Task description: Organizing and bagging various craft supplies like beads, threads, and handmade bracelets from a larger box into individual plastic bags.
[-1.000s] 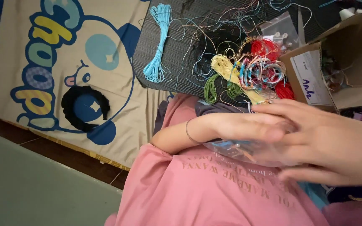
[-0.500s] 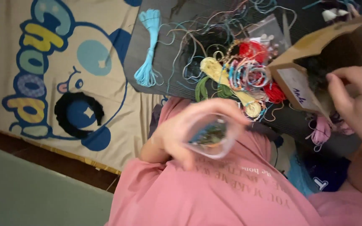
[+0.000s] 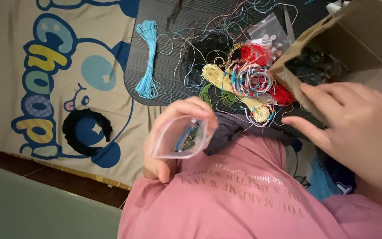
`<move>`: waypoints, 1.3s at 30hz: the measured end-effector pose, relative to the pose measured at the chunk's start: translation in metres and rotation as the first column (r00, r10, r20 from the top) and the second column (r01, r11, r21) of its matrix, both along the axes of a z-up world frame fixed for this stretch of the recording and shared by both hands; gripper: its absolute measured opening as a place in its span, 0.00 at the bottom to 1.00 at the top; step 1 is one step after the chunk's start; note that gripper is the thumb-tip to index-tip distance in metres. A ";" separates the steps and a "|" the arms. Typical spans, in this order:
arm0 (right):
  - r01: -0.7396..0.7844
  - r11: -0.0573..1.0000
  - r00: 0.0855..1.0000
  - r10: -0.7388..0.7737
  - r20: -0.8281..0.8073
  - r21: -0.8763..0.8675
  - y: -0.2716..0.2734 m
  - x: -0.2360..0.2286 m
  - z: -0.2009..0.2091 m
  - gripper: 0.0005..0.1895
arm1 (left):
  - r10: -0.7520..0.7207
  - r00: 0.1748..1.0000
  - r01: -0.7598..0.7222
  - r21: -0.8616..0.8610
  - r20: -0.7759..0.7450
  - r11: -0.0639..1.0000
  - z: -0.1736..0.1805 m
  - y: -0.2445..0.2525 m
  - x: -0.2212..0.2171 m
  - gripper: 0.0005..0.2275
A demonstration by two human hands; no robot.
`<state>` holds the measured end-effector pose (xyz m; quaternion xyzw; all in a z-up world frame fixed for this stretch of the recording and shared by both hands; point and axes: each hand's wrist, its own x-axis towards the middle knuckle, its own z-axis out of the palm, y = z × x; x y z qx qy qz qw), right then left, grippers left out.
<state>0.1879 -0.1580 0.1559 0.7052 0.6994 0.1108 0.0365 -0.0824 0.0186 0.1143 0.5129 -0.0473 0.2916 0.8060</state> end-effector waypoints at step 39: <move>0.192 0.837 0.962 -0.056 0.269 -0.512 0.052 0.130 -0.053 0.21 | 0.215 0.957 -0.224 0.025 0.197 0.974 -0.018 0.030 -0.027 0.38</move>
